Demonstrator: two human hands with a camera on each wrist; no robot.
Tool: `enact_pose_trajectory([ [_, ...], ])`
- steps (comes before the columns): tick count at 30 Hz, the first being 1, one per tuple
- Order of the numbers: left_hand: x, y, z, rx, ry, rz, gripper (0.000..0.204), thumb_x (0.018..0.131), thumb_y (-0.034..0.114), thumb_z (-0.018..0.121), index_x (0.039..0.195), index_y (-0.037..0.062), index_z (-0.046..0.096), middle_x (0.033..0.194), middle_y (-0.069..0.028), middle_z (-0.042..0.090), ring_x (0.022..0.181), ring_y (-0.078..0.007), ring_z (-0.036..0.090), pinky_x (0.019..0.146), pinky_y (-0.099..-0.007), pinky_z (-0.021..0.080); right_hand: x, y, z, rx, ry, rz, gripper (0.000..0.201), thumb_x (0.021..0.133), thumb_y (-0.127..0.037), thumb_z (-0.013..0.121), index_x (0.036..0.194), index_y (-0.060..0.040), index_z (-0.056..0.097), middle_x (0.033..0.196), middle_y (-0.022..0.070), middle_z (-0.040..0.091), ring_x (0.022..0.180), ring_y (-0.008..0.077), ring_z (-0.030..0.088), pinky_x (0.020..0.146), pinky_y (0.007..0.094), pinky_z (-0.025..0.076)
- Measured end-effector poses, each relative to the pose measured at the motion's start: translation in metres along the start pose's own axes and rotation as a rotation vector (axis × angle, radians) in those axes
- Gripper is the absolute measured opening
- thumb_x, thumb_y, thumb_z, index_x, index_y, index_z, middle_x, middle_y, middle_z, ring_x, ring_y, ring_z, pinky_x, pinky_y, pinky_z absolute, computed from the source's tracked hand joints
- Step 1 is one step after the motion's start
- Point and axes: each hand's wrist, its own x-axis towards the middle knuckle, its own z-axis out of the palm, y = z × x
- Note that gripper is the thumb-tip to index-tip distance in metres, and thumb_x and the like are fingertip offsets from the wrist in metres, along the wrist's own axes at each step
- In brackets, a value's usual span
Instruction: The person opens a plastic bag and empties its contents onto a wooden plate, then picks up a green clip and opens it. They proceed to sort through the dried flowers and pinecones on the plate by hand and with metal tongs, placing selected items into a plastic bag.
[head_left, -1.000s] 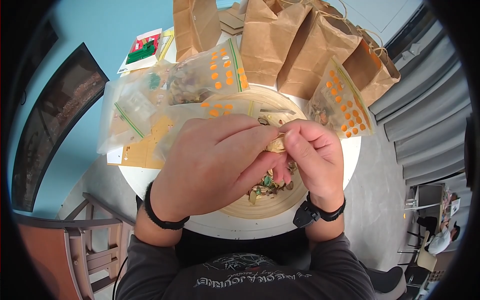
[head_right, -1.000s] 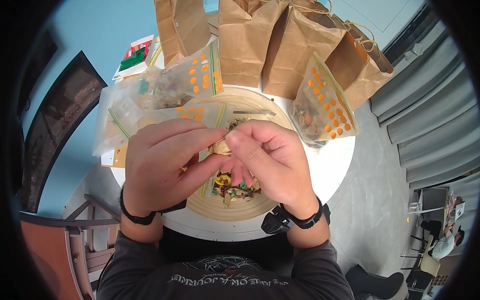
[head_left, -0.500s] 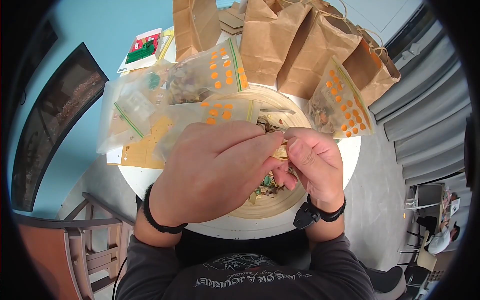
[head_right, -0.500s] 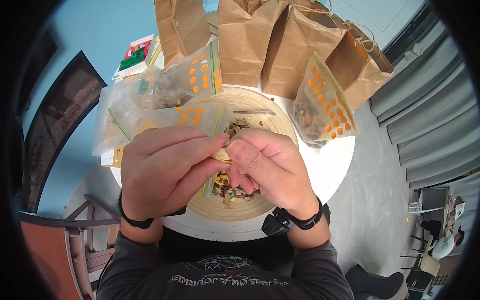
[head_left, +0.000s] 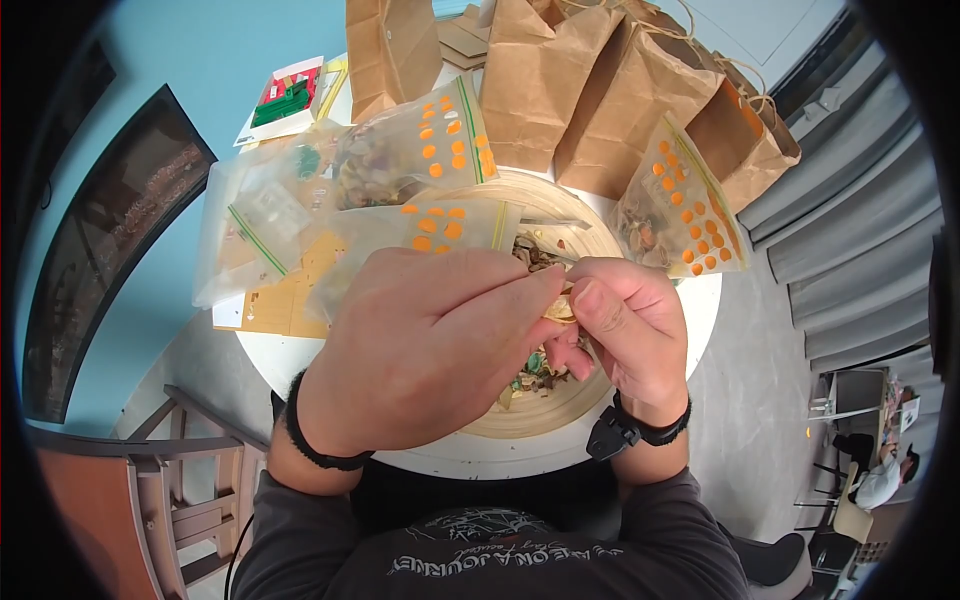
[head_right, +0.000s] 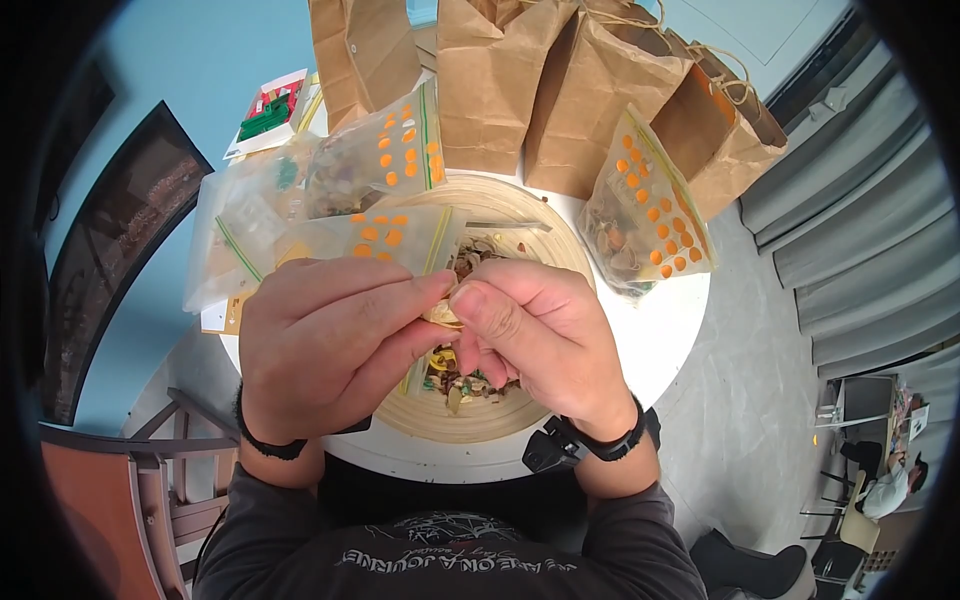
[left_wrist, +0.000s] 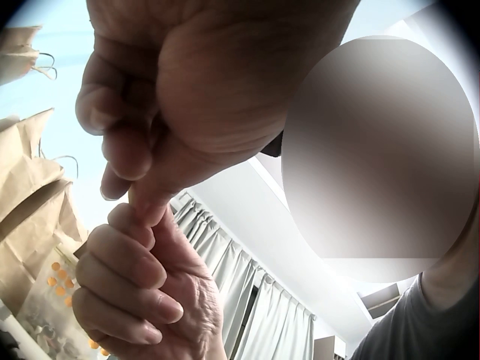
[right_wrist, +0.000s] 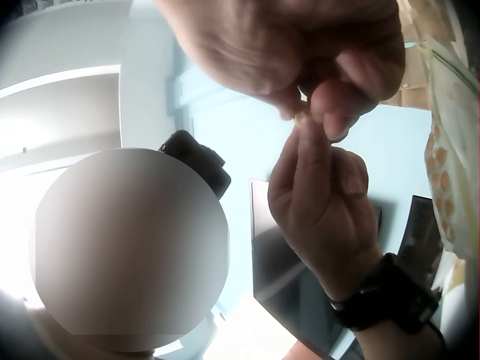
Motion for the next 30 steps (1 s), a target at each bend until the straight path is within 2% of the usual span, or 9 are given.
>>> enact_pose_trajectory([
  [7, 0.001, -0.004, 0.004, -0.026, -0.01, 0.001, 0.035, 0.075, 0.012, 0.09, 0.109, 0.0084, 0.082, 0.091, -0.0074, 0.077, 0.07, -0.0243, 0.072, 0.061, -0.0341, 0.055, 0.005, 0.001, 0.002, -0.049, 0.006, -0.034, 0.026, 0.11, -0.024, 0.065, 0.1, -0.0003, 0.07, 0.078, 0.0014, 0.069, 0.063, 0.0055, 0.057, 0.057, 0.0214, 0.044],
  [9, 0.004, 0.002, 0.002, -0.061, -0.067, -0.151, 0.036, 0.075, 0.014, 0.092, 0.108, 0.0079, 0.081, 0.086, -0.0066, 0.074, 0.062, -0.0237, 0.066, 0.058, -0.0343, 0.052, 0.005, -0.004, 0.001, -0.133, -0.002, -0.002, 0.023, 0.108, -0.022, 0.066, 0.1, 0.0, 0.07, 0.079, 0.0001, 0.069, 0.065, 0.005, 0.058, 0.058, 0.0212, 0.044],
  [13, 0.004, -0.004, 0.0, -0.016, -0.069, -0.222, 0.029, 0.075, 0.019, 0.094, 0.094, 0.0071, 0.075, 0.076, -0.0052, 0.067, 0.056, -0.0237, 0.057, 0.053, -0.0355, 0.047, 0.009, -0.006, 0.0, -0.184, 0.161, -0.008, 0.013, 0.105, -0.011, 0.068, 0.103, 0.0012, 0.071, 0.083, -0.0024, 0.07, 0.069, 0.0044, 0.06, 0.062, 0.0206, 0.046],
  [16, -0.003, -0.007, 0.003, 0.208, -0.203, -0.237, 0.034, 0.078, 0.028, 0.092, 0.081, 0.0065, 0.065, 0.068, -0.007, 0.061, 0.055, -0.0268, 0.057, 0.051, -0.04, 0.043, 0.013, 0.001, -0.008, -0.317, 0.269, -0.033, 0.012, 0.099, -0.007, 0.069, 0.106, 0.0019, 0.072, 0.08, -0.0018, 0.07, 0.072, 0.0048, 0.064, 0.064, 0.0219, 0.049],
  [18, -0.007, -0.004, 0.009, 0.408, -0.318, -0.237, 0.042, 0.083, 0.037, 0.087, 0.074, 0.007, 0.059, 0.064, -0.011, 0.06, 0.058, -0.0315, 0.062, 0.054, -0.0447, 0.045, 0.015, 0.002, -0.014, -0.677, 0.273, 0.051, 0.018, 0.092, -0.006, 0.072, 0.107, 0.003, 0.071, 0.073, 0.0028, 0.067, 0.068, 0.0075, 0.064, 0.063, 0.0253, 0.049],
  [21, -0.008, -0.003, 0.016, 0.431, -0.473, -0.316, 0.035, 0.088, 0.032, 0.081, 0.073, 0.0059, 0.062, 0.064, -0.0146, 0.061, 0.061, -0.0365, 0.064, 0.057, -0.0481, 0.047, 0.017, 0.002, -0.015, -0.855, 0.219, 0.059, 0.023, 0.086, -0.005, 0.073, 0.107, 0.0034, 0.071, 0.068, 0.0073, 0.063, 0.062, 0.0119, 0.063, 0.061, 0.0287, 0.049],
  [25, -0.013, -0.009, 0.021, 0.449, -0.466, -0.338, 0.025, 0.087, 0.02, 0.075, 0.071, 0.0055, 0.062, 0.064, -0.0157, 0.062, 0.062, -0.0382, 0.064, 0.058, -0.0491, 0.048, 0.017, 0.0, -0.01, -0.901, 0.209, 0.001, 0.022, 0.086, -0.005, 0.073, 0.106, 0.0024, 0.069, 0.068, 0.0081, 0.063, 0.059, 0.0147, 0.061, 0.059, 0.0301, 0.048],
  [27, -0.012, -0.009, 0.018, 0.467, -0.291, -0.34, 0.02, 0.086, 0.012, 0.07, 0.07, 0.0044, 0.061, 0.065, -0.0168, 0.062, 0.064, -0.0398, 0.063, 0.059, -0.0505, 0.047, 0.015, -0.004, -0.009, -0.802, 0.322, 0.039, 0.022, 0.085, -0.004, 0.073, 0.104, 0.001, 0.065, 0.068, 0.0072, 0.063, 0.06, 0.0134, 0.06, 0.058, 0.0298, 0.046],
  [30, -0.008, -0.011, 0.008, 0.329, -0.2, -0.396, 0.022, 0.086, 0.011, 0.07, 0.069, 0.003, 0.058, 0.066, -0.0181, 0.061, 0.064, -0.0411, 0.062, 0.058, -0.0511, 0.046, 0.009, -0.015, -0.013, -0.818, 0.271, 0.091, 0.022, 0.086, -0.004, 0.073, 0.104, -0.0005, 0.061, 0.069, 0.0032, 0.064, 0.061, 0.0111, 0.06, 0.057, 0.0284, 0.045],
])
